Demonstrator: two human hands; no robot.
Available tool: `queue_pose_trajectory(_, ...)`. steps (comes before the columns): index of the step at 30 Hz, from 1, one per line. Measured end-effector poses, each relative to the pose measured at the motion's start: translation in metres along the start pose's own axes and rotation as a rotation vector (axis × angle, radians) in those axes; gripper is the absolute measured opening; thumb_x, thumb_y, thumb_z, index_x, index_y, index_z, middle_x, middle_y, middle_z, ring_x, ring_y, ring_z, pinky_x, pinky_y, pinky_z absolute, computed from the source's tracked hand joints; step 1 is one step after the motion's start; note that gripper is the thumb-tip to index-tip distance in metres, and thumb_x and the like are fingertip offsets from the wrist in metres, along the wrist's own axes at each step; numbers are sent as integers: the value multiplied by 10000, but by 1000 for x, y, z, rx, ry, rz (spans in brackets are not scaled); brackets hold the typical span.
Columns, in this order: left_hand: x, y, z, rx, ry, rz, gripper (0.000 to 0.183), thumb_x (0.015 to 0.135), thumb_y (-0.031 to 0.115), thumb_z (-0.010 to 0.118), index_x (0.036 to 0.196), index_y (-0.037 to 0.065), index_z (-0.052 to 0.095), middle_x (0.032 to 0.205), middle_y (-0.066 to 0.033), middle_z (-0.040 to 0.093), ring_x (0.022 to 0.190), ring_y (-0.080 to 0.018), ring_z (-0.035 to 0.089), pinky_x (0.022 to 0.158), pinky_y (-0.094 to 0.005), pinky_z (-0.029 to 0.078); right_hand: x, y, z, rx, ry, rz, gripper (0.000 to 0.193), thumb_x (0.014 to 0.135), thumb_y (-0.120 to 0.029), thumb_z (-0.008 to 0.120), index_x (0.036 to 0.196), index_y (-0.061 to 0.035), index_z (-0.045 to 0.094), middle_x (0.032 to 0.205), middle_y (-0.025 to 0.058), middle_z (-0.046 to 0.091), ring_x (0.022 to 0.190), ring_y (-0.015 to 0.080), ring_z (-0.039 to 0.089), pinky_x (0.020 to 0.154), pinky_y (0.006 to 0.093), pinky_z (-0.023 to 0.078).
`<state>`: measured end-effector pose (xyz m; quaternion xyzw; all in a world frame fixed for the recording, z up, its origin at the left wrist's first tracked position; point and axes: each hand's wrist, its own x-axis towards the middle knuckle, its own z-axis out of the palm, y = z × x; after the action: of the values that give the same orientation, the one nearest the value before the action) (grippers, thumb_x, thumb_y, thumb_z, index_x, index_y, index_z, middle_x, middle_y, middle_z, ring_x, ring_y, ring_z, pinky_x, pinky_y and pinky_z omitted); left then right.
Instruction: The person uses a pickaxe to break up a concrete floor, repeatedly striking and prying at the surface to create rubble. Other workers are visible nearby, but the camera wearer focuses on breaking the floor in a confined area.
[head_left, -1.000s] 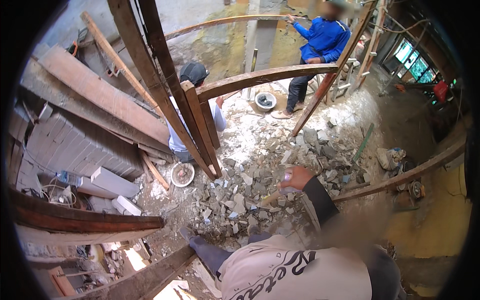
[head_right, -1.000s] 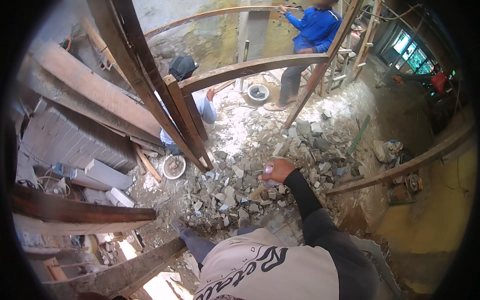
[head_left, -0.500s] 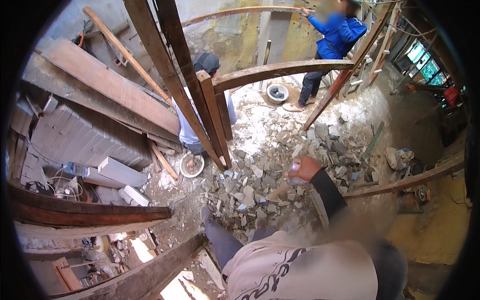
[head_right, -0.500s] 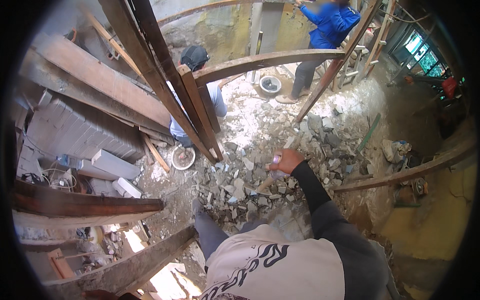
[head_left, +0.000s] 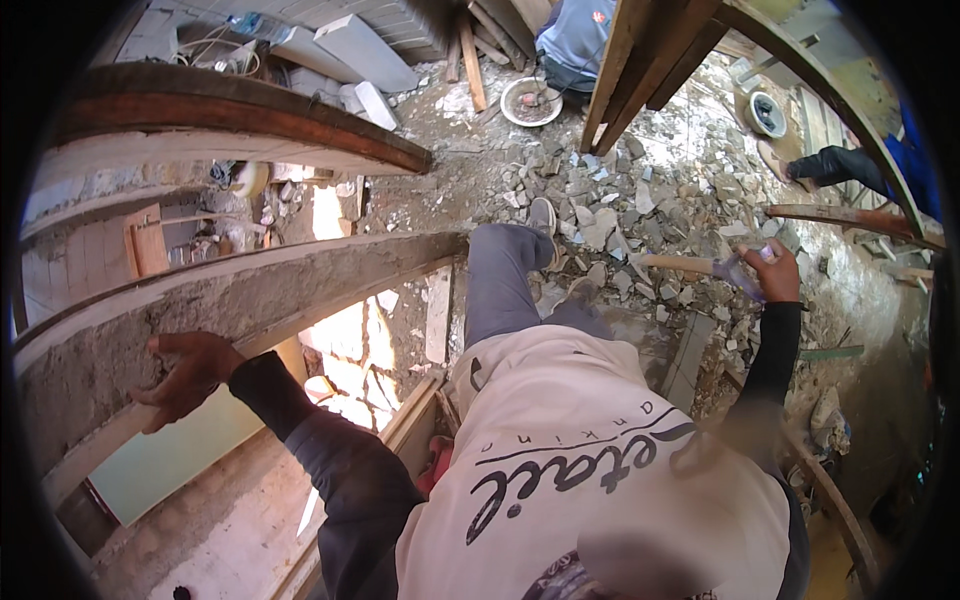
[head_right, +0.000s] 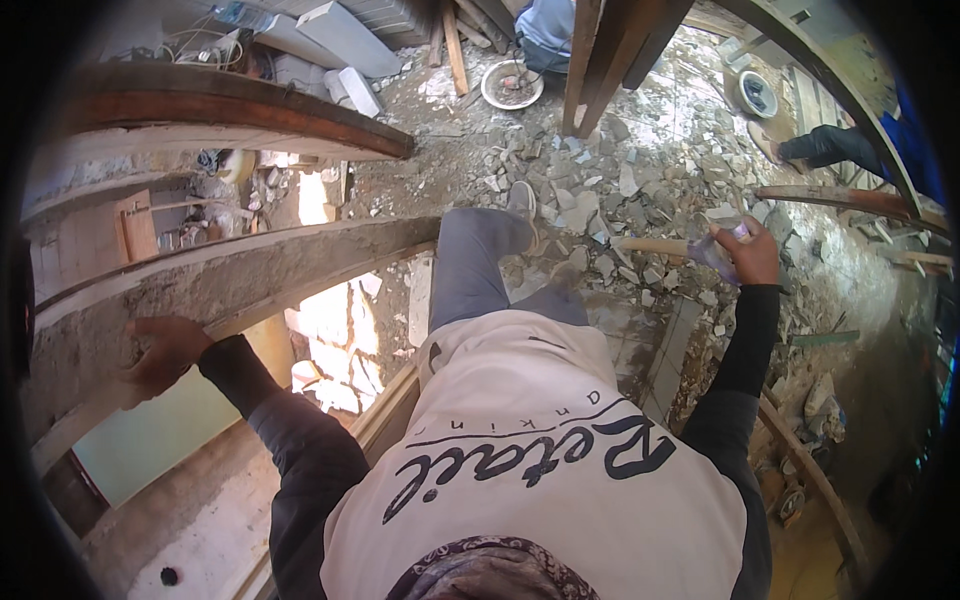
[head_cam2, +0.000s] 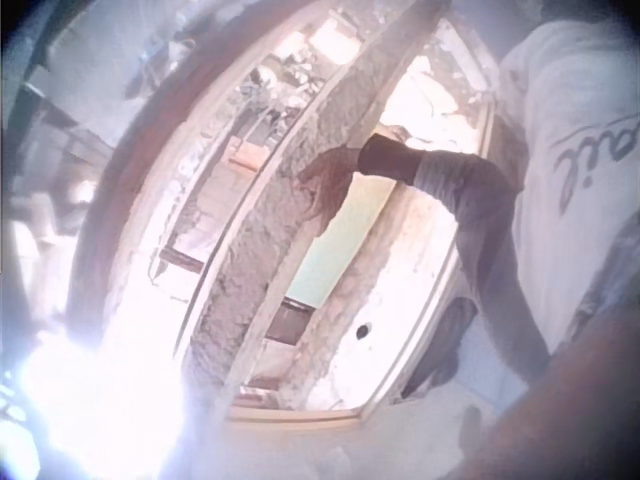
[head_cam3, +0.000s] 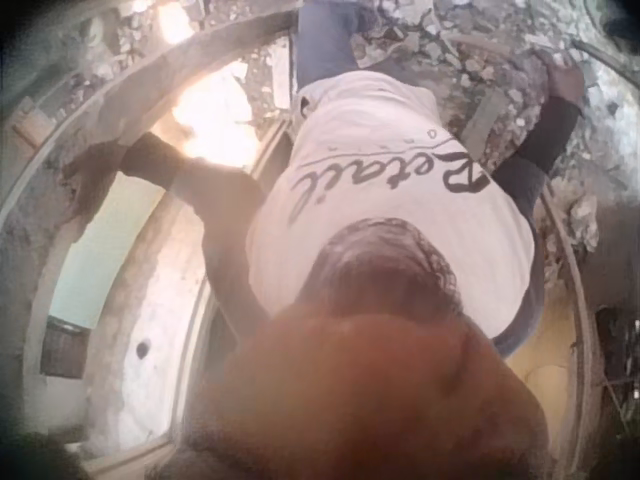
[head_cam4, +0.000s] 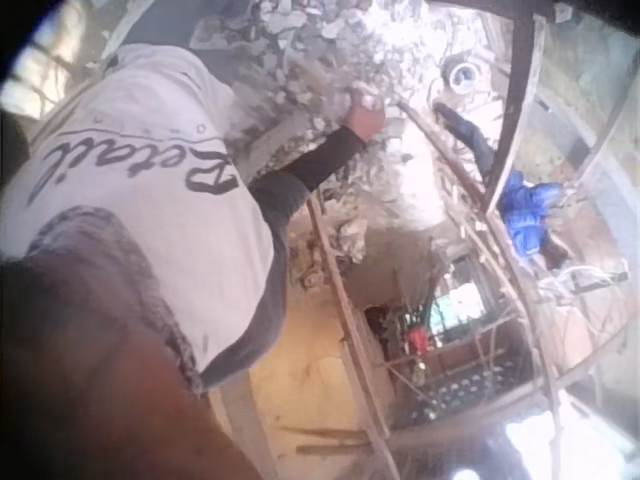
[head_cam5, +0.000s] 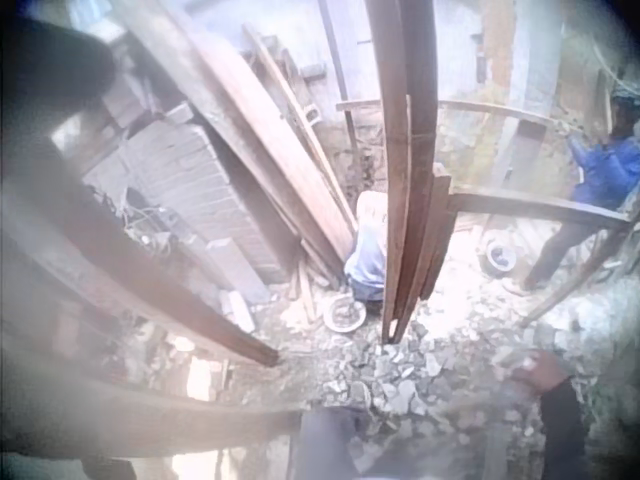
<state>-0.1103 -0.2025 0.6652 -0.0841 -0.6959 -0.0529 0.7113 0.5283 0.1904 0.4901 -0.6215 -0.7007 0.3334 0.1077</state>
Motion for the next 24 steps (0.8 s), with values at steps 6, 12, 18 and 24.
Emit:
queue_pose_trajectory(6, 3, 9, -7, -2, -34, -40, 672, 898, 568, 526, 1345, 93, 366, 1432, -436, 159, 1161, -565, 434, 883, -674, 355, -7, 12, 1, 20, 9, 3, 324, 742, -269, 786, 896, 4, 703, 809, 81, 706, 721, 167, 624, 706, 316, 471)
queue_pose_trajectory(12, 1, 13, -10, 35, 11, 6, 698, 883, 550, 561, 1329, 41, 390, 1375, -438, 240, 1124, -534, 445, 903, -640, 367, -12, 14, 2, -35, 36, 4, 349, 742, -298, 780, 905, 2, 709, 825, 103, 712, 735, 202, 640, 723, 332, 475)
queue_pose_trajectory(18, 2, 11, -13, -74, -71, -90, 675, 900, 528, 551, 1379, 99, 345, 1456, -441, 113, 1233, -596, 361, 918, -693, 323, -16, 1, 9, -62, 18, 12, 365, 735, -308, 793, 934, -10, 721, 868, 113, 728, 775, 219, 670, 747, 335, 493)
queue_pose_trajectory(24, -3, -2, -4, -47, -69, -85, 709, 869, 559, 583, 1372, 106, 373, 1446, -453, 137, 1260, -612, 330, 925, -705, 313, -11, 3, 6, -74, 6, 10, 366, 730, -319, 796, 889, -1, 712, 820, 118, 716, 740, 214, 662, 728, 342, 489)
